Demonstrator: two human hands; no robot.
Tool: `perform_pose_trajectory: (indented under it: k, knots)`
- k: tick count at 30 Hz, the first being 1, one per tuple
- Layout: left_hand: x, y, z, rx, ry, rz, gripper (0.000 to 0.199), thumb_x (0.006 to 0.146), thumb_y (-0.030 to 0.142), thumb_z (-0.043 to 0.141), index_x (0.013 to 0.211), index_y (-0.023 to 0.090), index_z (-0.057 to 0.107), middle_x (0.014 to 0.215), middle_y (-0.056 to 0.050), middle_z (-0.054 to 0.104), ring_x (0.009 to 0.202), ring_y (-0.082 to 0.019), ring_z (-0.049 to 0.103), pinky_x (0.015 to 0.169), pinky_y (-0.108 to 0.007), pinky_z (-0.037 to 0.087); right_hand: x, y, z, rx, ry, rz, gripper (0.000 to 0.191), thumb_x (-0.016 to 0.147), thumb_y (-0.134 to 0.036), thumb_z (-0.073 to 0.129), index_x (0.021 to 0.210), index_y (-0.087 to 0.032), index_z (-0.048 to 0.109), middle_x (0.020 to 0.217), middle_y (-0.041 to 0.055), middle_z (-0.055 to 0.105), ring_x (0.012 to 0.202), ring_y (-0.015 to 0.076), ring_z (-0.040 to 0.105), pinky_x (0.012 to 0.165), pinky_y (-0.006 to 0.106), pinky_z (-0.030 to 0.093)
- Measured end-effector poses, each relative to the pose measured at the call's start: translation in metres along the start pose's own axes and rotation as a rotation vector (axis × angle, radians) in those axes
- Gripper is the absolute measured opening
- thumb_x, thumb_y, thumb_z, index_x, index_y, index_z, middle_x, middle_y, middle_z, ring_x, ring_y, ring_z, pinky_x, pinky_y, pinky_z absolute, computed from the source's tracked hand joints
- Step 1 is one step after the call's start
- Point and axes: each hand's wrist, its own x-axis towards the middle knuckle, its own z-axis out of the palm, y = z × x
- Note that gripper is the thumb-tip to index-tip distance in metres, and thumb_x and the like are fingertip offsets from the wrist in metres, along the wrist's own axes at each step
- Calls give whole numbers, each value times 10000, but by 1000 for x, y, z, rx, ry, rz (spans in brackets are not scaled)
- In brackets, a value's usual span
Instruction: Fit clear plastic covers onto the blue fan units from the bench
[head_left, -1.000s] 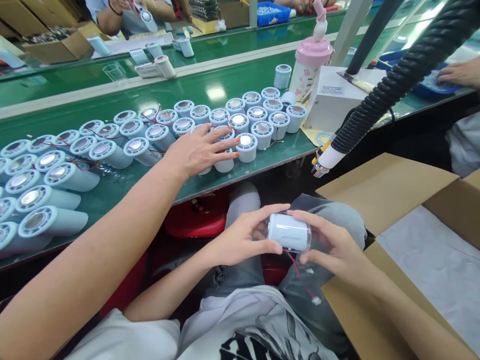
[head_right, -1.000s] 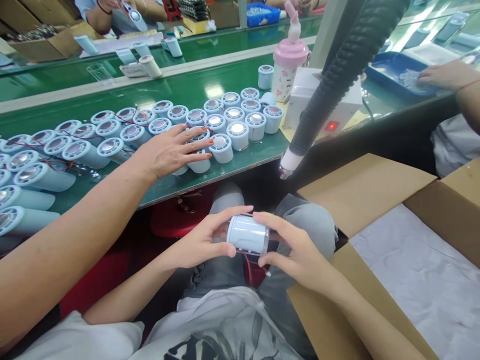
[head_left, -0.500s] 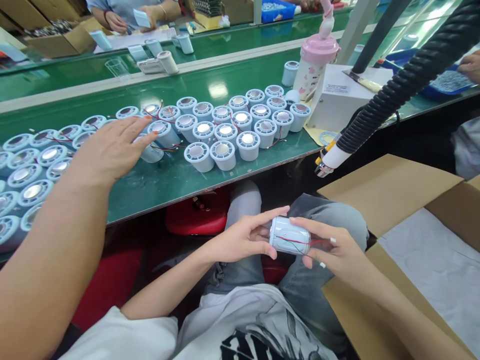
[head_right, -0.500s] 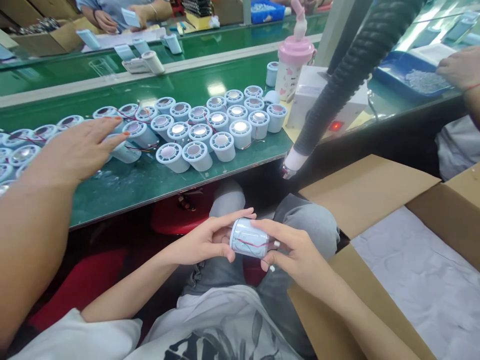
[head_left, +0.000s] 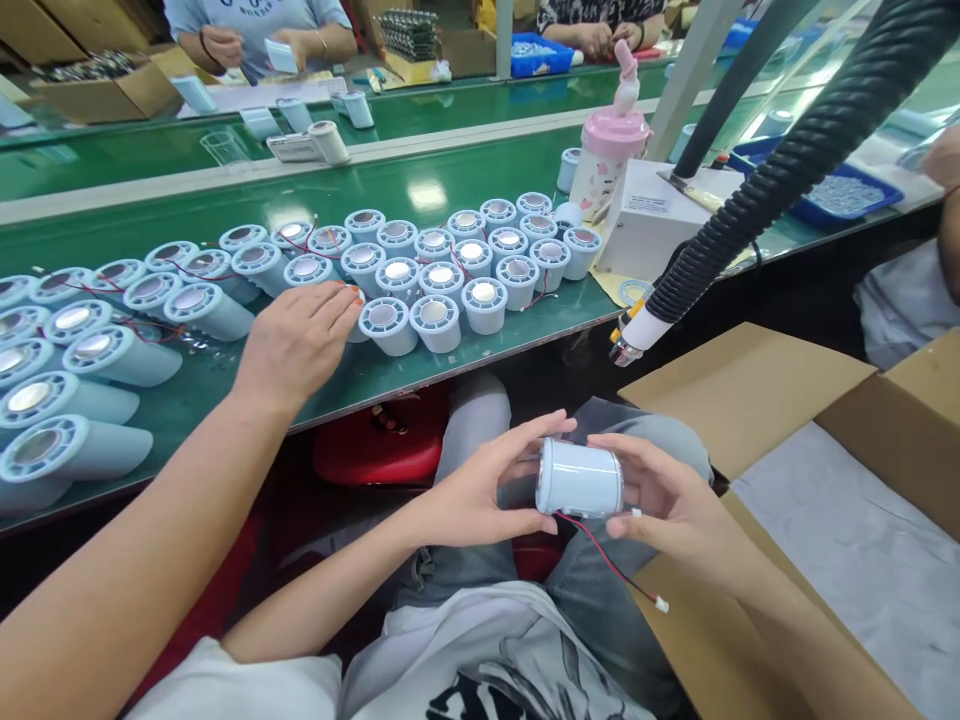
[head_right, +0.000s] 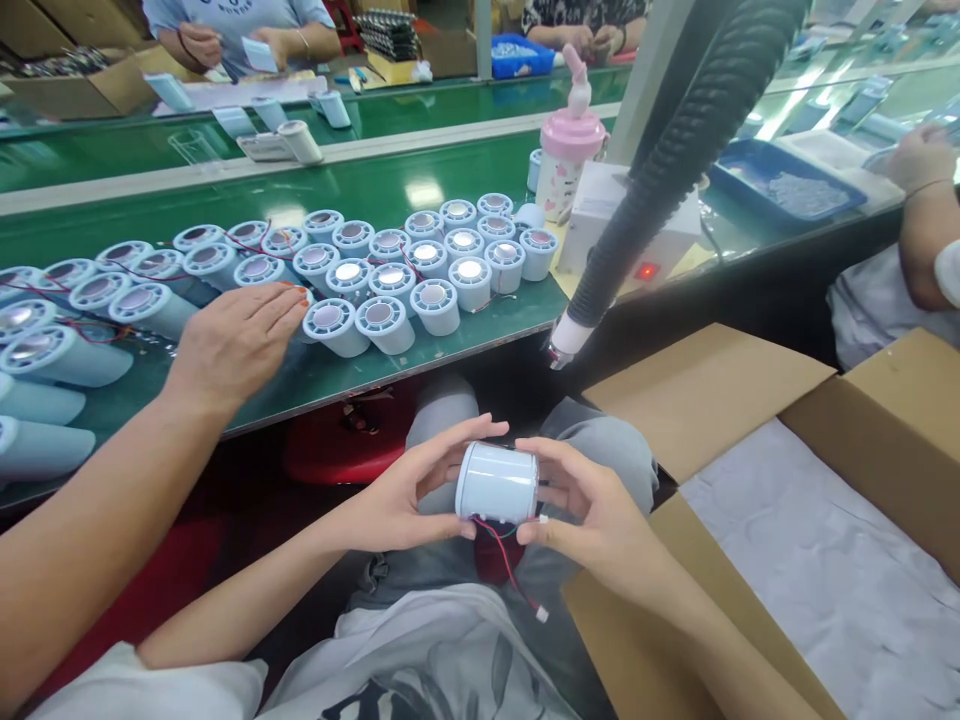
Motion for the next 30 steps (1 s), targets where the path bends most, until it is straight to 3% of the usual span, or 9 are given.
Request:
perform_pose_trajectory:
  k: [3,6,11,13,17,21,23,25,30]
  knots:
    - [4,4,-2,-28,1,-160,598,809,276,640,1362,344,424,1344,47,535,1190,-186,560,1013,-340,434,-3,0,-2,-234,45,-164,574,750,-156,762,1251,-338,548,1306,50,557,1186,248,548,961,381,528]
    - [12,6,-3,-150,-101,-340,427,913,457,424,1245,198,493,954,-11,670,773,-138,671,707,-276,541,-5,-1,-2,-493,78,-365,550,774,-81,688,1237,-343,551,1314,49,557,1204,247,536,940,375,542]
    - [21,1,7,-292,-86,-324,523,729,354,726,1140,165,464,966,-42,608,721,-116,633,675,-265,545,-10,-5,-15,-759,47,-513,558,802,-109,649,1288,-333,492,1486,52,386,1304,262,452,1033,413,463]
    - [21,-1,11,-163,-1,-199,630,672,246,773,1198,200,431,1117,-65,555,884,-147,629,785,-298,541,-15,0,-43,-759,162,-437,623,804,-240,690,1359,-330,422,1550,56,268,1383,300,331,1106,493,356]
    - [18,-2,13,199,43,161,589,701,85,697,1203,225,421,1217,-91,503,1101,-202,567,930,-345,493,-51,45,-146,-878,741,-220,639,822,-480,593,1397,-293,386,1544,77,269,1406,296,282,1110,505,322]
    - [21,-5,11,352,-8,472,632,698,4,643,1229,234,388,1229,-111,503,1173,-214,516,984,-368,462,-121,129,-232,-1146,1007,637,1008,668,-749,422,1434,-98,339,1538,280,124,1405,459,159,1092,610,220]
    - [24,-6,11,404,-33,544,656,721,0,636,1261,239,351,1231,-122,516,1158,-204,526,969,-357,473,-152,170,-245,-1087,957,770,1068,553,-706,457,1355,-3,419,1398,390,334,1319,533,304,1033,663,271]
    - [27,-6,12,443,-56,611,656,728,-14,626,1261,239,339,1216,-121,532,1139,-193,541,955,-342,484,-173,200,-242,-1047,879,800,984,438,-603,507,1259,-62,530,1267,345,517,1249,529,416,1021,632,328]
    - [37,2,9,568,-55,749,593,728,19,630,1223,234,383,1158,-114,555,1092,-201,576,910,-336,519,-182,216,-226,-1024,783,706,498,421,-447,533,853,-265,701,954,206,707,1010,477,623,905,542,479]
